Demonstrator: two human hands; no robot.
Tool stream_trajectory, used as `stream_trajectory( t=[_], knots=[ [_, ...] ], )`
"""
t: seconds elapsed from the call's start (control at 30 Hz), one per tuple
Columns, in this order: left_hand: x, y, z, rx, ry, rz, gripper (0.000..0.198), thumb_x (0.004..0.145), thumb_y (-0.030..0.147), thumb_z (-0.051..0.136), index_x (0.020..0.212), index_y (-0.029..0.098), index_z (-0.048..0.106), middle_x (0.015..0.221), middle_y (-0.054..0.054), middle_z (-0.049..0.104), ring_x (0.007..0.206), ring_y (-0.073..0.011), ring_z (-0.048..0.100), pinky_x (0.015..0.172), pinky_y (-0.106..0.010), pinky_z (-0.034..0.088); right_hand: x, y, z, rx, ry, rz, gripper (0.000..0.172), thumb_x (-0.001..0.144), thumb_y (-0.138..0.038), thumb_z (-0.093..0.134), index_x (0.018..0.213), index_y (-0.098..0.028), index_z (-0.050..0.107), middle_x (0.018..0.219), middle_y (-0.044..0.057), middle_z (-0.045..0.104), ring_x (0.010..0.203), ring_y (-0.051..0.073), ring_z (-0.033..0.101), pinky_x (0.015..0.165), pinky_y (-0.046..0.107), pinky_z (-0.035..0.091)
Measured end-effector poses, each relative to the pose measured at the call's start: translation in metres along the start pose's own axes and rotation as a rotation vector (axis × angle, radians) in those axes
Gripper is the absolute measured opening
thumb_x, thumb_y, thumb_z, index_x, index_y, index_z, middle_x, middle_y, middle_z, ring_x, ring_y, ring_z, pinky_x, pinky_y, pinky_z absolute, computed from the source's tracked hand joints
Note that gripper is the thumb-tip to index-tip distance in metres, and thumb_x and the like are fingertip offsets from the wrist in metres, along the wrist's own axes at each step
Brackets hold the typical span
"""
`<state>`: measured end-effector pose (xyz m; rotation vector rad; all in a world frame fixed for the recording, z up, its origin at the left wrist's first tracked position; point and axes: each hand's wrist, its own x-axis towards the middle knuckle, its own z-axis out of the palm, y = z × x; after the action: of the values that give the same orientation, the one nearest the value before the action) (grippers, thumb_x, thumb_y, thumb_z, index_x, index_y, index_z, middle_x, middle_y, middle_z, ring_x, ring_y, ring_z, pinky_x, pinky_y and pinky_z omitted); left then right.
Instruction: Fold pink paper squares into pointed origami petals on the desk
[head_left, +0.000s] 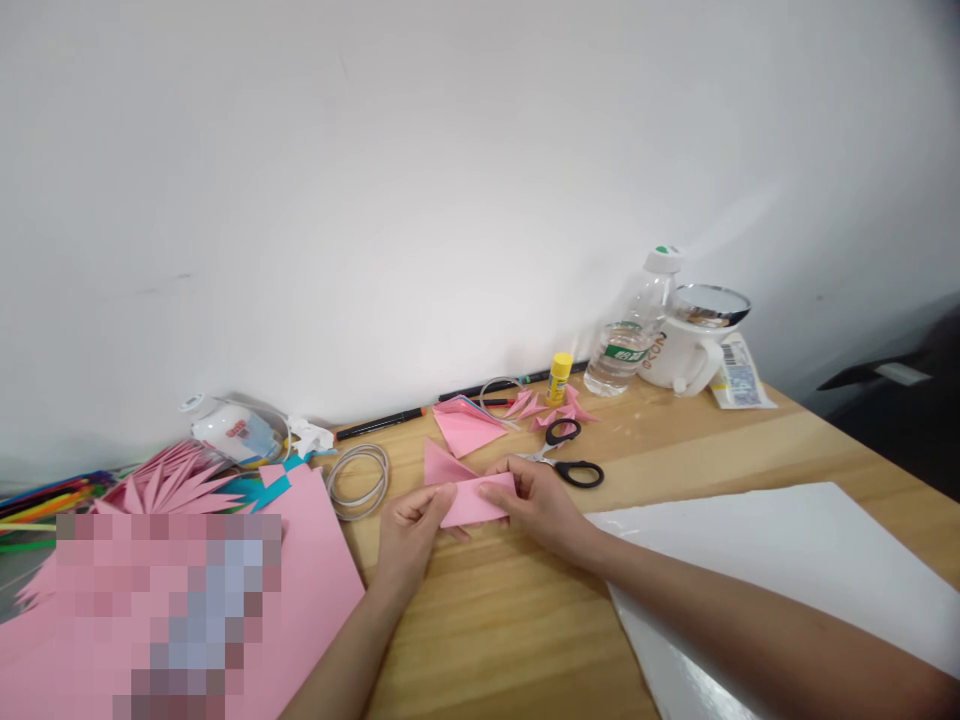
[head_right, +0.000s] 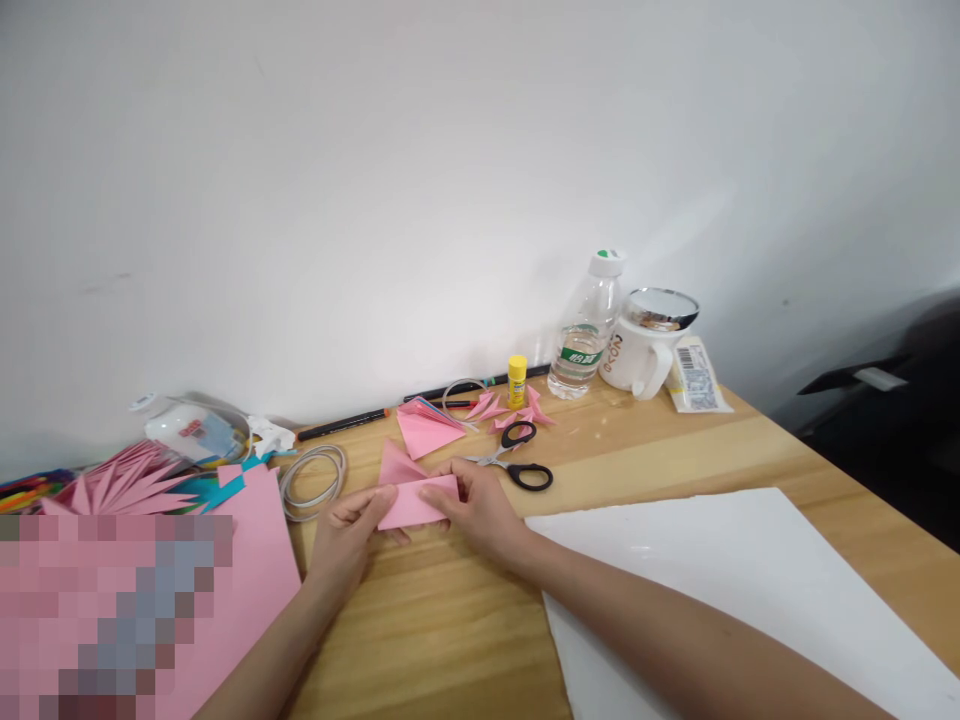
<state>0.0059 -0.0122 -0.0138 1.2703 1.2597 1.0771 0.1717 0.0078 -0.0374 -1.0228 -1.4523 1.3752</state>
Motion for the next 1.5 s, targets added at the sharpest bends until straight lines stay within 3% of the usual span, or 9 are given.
stream_trajectory(
  t=[0.33,0.57,0.8,1.0,1.17,1.37,1.5],
  knots=[
    [0.000,0.002,0.001,-0.006,0.008,-0.013,0.027,0.073,0.038,0.059,0.078,0.015,0.072,0.062,-0.005,0.071,0.045,-0.0157,0.061,0.047,-0.023,0.046,0.001,-0.002,0.000,0.011,-0.005,0.048,0.031,0.071,-0.046,0.060,0.069,-0.016,0.054,0.049,-0.003,0.052,0.041,0.010,0.047,0.040,0.020,0.034],
    [0.000,0.000,0.003,-0.004,0.008,-0.011,0.031,0.072,0.040,0.059,0.078,0.012,0.071,0.057,-0.005,0.070,0.041,-0.0157,0.060,0.044,-0.024,0.048,0.003,0.001,-0.002,-0.091,0.055,-0.042,0.027,0.073,-0.041,0.058,0.066,-0.015,0.055,0.059,-0.002,0.050,0.053,0.010,0.044,0.048,0.020,0.034],
    [-0.003,0.002,0.006,-0.016,0.020,-0.023,0.029,0.070,0.038,0.061,0.078,0.011,0.070,0.055,-0.004,0.069,0.042,-0.0154,0.060,0.043,-0.024,0.049,0.003,0.000,-0.003,-0.110,0.033,-0.042,0.023,0.076,-0.035,0.056,0.067,-0.014,0.054,0.061,-0.002,0.048,0.054,0.009,0.042,0.049,0.020,0.032],
    [0.000,-0.008,0.003,-0.033,-0.030,-0.039,0.031,0.067,0.038,0.064,0.083,0.011,0.068,0.052,-0.002,0.066,0.044,-0.0157,0.060,0.046,-0.025,0.051,0.003,0.000,-0.005,-0.136,0.016,-0.033,0.025,0.075,-0.037,0.056,0.067,-0.014,0.055,0.060,-0.002,0.049,0.054,0.010,0.042,0.048,0.019,0.032],
    [0.003,-0.010,0.001,0.052,-0.019,-0.043,0.025,0.063,0.035,0.067,0.072,0.012,0.069,0.052,-0.001,0.065,0.044,-0.0125,0.057,0.042,-0.020,0.045,0.002,-0.003,-0.003,-0.182,-0.002,-0.053,0.022,0.073,-0.035,0.058,0.066,-0.014,0.056,0.062,-0.001,0.052,0.056,0.011,0.045,0.050,0.020,0.034],
    [0.000,-0.003,0.002,0.126,-0.155,-0.034,0.022,0.070,0.032,0.061,0.071,0.012,0.069,0.051,-0.004,0.065,0.045,-0.0126,0.056,0.042,-0.019,0.040,0.000,-0.001,-0.001,-0.179,-0.062,-0.051,0.021,0.070,-0.034,0.062,0.065,-0.015,0.056,0.059,-0.001,0.052,0.053,0.010,0.044,0.047,0.019,0.033],
    [-0.001,-0.004,0.001,0.110,-0.128,-0.037,0.024,0.071,0.034,0.060,0.068,0.011,0.068,0.049,-0.003,0.063,0.046,-0.0130,0.056,0.043,-0.020,0.040,0.002,0.002,-0.001,-0.131,-0.024,-0.043,0.024,0.071,-0.037,0.062,0.064,-0.015,0.054,0.059,-0.002,0.049,0.054,0.010,0.043,0.048,0.020,0.032]
  ],
)
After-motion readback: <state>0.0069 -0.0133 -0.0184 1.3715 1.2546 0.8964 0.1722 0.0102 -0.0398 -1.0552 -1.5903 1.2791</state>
